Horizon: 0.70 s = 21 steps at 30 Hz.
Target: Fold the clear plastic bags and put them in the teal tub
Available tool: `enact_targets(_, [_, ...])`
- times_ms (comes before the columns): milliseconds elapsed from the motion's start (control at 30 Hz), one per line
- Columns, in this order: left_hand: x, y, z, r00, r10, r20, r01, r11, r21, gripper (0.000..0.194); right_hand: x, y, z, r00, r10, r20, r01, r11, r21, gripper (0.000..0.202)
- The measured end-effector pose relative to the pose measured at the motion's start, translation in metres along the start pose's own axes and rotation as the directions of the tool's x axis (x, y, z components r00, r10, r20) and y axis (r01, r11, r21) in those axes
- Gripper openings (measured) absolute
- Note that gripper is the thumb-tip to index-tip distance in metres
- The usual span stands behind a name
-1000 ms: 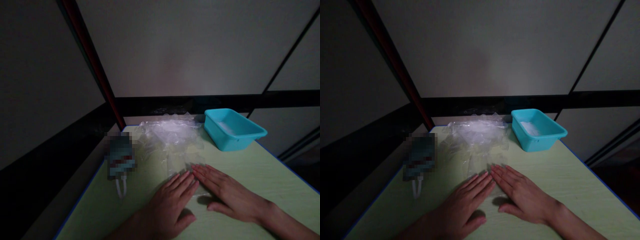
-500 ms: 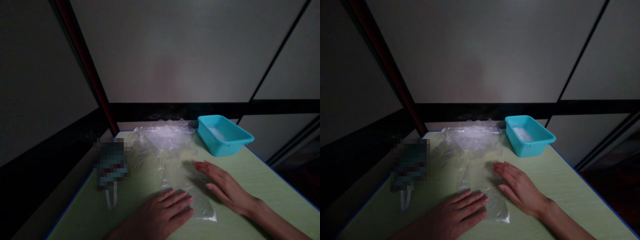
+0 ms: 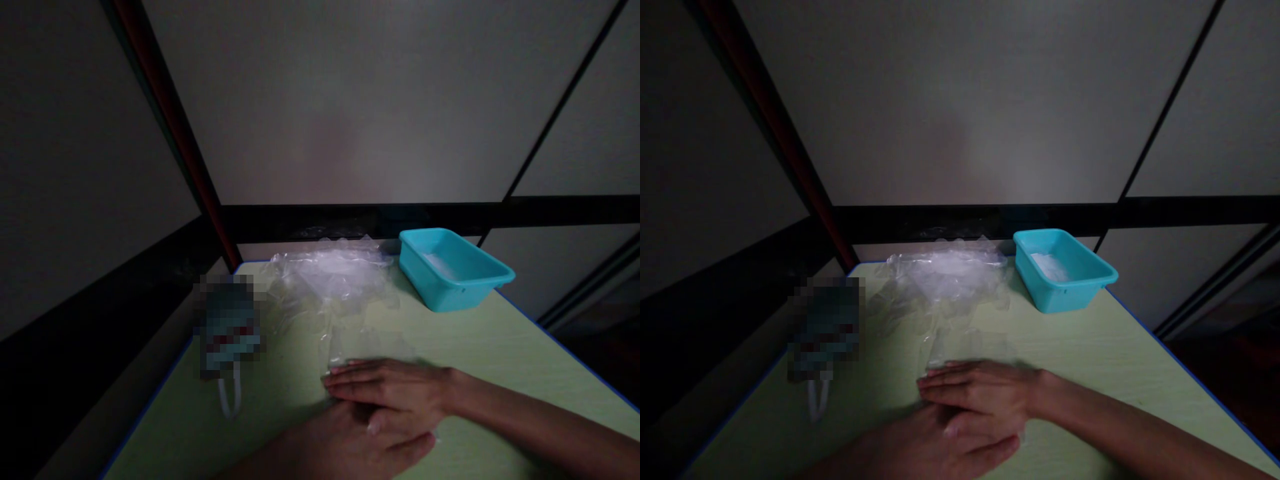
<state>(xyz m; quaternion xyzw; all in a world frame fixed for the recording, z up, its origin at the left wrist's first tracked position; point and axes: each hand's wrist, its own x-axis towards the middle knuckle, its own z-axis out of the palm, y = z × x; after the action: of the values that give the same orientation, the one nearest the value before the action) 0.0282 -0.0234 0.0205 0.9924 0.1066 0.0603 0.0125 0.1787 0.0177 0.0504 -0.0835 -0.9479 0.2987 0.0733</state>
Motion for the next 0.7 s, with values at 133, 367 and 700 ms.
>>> enact_targets(133, [0.000, -0.001, 0.000, 0.999, 0.028, -0.024, -0.030, 0.997, -0.069, 0.037, -0.002, 0.009, 0.004, 1.000, 0.011, 0.002, -0.011, 0.999, -0.036, 0.057])
enact_targets(367, [0.003, -0.003, -0.005, 0.993, 0.110, -0.030, -0.114, 0.984, -0.139, 0.037, -0.002, 0.032, -0.004, 0.999, 0.021, 0.034, -0.014, 0.981, -0.195, 0.060])
enact_targets(700, [0.001, -0.003, -0.010, 0.996, 0.089, 0.022, -0.082, 0.972, -0.220, 0.039, 0.001, 0.051, -0.011, 0.996, 0.069, 0.055, -0.049, 0.951, -0.306, 0.067])
